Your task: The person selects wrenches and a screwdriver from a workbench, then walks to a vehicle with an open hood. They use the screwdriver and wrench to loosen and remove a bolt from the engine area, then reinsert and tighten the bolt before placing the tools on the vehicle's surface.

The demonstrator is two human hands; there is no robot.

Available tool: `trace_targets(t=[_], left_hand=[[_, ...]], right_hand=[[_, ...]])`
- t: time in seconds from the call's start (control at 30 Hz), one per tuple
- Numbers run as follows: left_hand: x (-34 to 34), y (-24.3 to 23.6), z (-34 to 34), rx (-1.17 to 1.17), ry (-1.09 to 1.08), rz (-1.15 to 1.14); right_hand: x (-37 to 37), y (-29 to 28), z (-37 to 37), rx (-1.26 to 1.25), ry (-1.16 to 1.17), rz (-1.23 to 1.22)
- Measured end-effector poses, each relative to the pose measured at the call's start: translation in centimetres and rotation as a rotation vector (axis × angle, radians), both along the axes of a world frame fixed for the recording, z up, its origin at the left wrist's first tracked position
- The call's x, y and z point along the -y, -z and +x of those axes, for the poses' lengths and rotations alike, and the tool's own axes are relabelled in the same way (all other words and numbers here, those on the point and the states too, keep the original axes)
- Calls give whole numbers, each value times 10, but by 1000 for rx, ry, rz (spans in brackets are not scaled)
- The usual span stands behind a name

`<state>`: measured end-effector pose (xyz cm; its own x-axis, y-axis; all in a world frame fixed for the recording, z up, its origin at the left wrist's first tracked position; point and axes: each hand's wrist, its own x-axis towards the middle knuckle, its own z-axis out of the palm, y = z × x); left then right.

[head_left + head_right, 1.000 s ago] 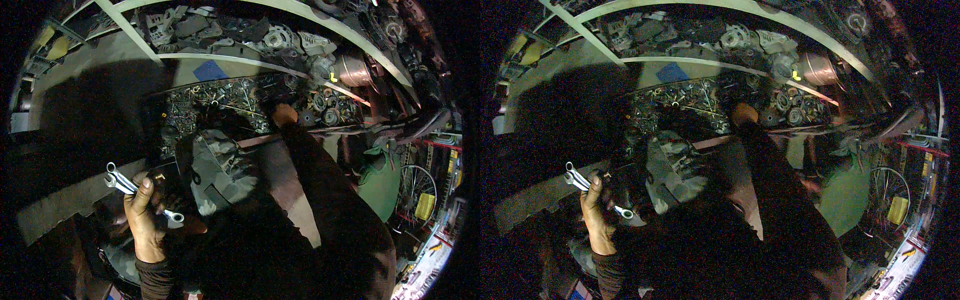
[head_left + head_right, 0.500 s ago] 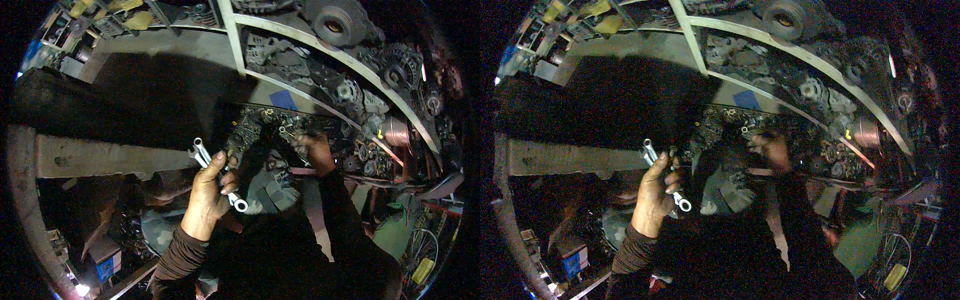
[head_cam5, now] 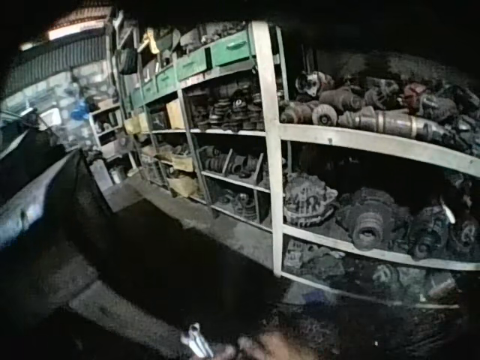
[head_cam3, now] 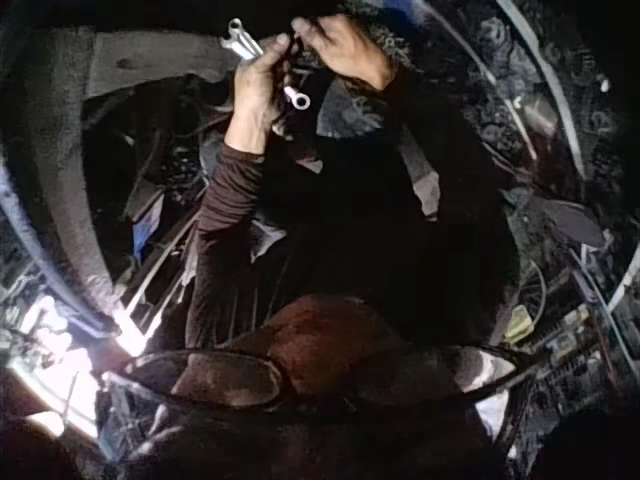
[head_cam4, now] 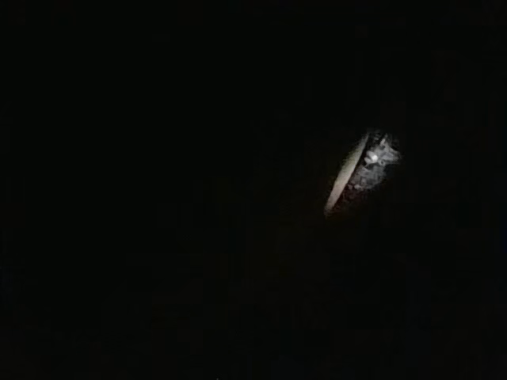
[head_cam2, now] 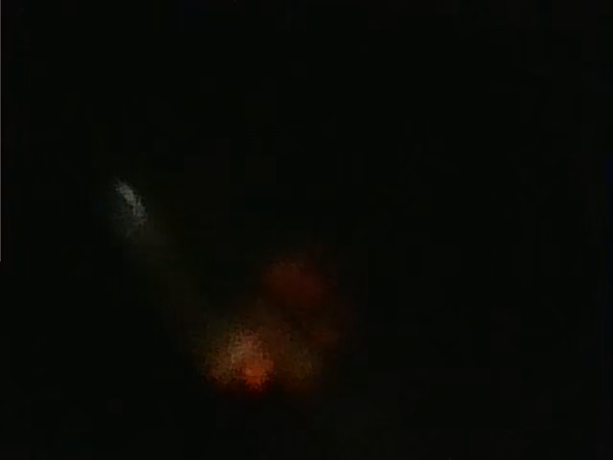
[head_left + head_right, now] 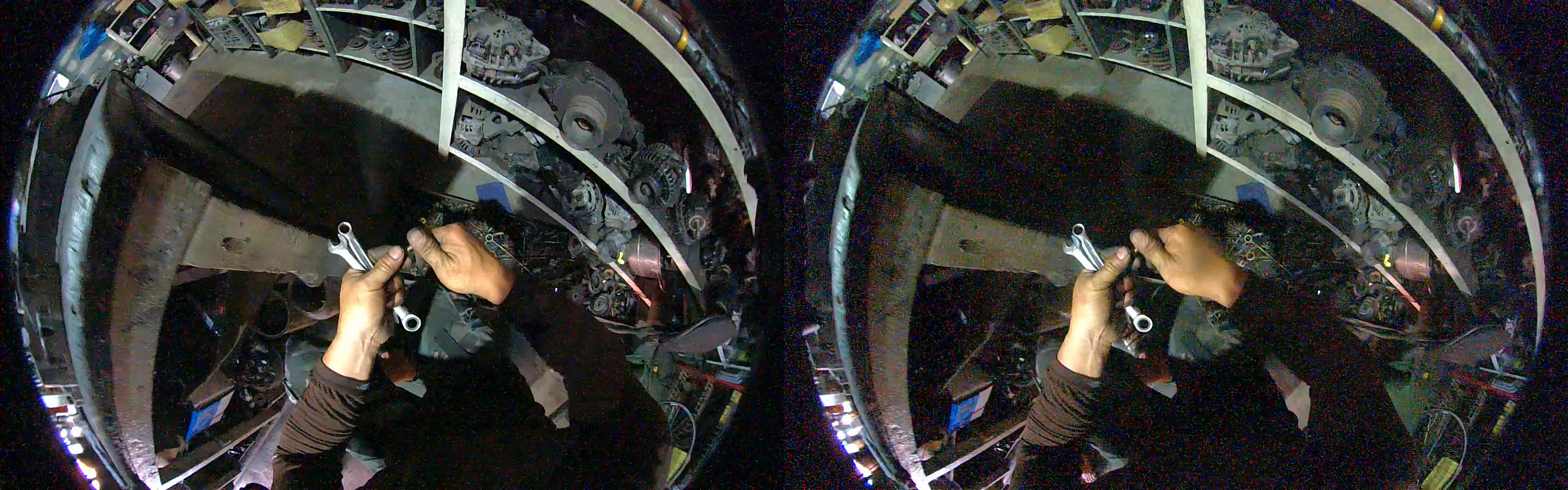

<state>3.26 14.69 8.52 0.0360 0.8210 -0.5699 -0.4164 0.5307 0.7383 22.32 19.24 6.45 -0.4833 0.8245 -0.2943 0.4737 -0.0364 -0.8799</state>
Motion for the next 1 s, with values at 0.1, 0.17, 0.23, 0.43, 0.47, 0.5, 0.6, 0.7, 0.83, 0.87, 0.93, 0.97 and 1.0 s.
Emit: trace_targets(t=[0.1, 0.17, 0.23, 0.43, 0.47, 0.5, 0.6, 0.7, 0.83, 0.87, 0.93, 0.97, 1.0], left_hand=[[0, -19, -6, -7, 25, -1], [-1, -35, -7, 2, 44, -15], [-1, -54, -8, 1, 39, -28], [6, -121, -1, -22, -5, -113], [9, -130, -1, -24, 2, -125], [13, -141, 0, -19, 14, -138], [26, -185, 15, -36, -29, -180], [40, -231, 21, -1, -67, -205], [64, -279, 29, -3, -106, -155], [71, -289, 31, -5, -119, -137], [84, -316, 34, 15, -151, -112], [89, -330, 35, 19, -158, -84], [96, -343, 34, 16, -178, -51]], right_hand=[[15, -5, -15, -342, 247, 282], [17, -24, -20, -325, 252, 344], [15, -46, -18, -199, 186, 297], [11, -114, -2, -203, 79, 310], [12, -124, 1, -189, 37, 336], [12, -139, 6, -170, -1, 360], [19, -194, 10, -29, 59, 159], [40, -223, 7, -230, 184, 294], [56, -278, 15, -149, 52, 319], [57, -291, 17, -80, 19, 270], [60, -322, 21, 26, -75, 246], [63, -343, 25, -50, -99, 263], [67, -364, 25, -136, -136, 281]])
